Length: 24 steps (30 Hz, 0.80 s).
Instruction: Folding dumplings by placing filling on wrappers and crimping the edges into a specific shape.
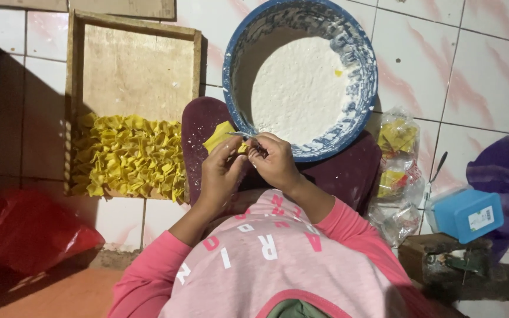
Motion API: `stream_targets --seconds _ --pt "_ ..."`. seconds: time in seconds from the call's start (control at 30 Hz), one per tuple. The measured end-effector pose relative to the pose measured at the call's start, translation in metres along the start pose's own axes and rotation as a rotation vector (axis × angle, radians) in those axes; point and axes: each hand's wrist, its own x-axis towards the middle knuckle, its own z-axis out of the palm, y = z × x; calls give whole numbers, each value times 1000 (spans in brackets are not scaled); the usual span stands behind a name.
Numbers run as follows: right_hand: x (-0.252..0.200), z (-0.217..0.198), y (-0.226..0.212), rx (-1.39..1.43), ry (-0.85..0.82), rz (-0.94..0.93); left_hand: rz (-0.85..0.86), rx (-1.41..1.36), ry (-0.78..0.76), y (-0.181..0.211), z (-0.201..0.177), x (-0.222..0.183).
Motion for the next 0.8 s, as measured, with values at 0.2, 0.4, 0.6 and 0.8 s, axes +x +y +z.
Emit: stream_targets --seconds 0.2,0.4,0.6,0.8 --pt "-3 -5 8 68 -154 48 -141 -26 92 -39 -10 -8" --pt "-7 5 100 -193 -24 -33 -253 -137 367 -78 -76 -16" --pt "-6 12 137 -298 8 -20 -231 392 813 -238 -163 -71" --pt "-8 16 147 -353 11 -7 -521 418 1223 -297 -208 -122"
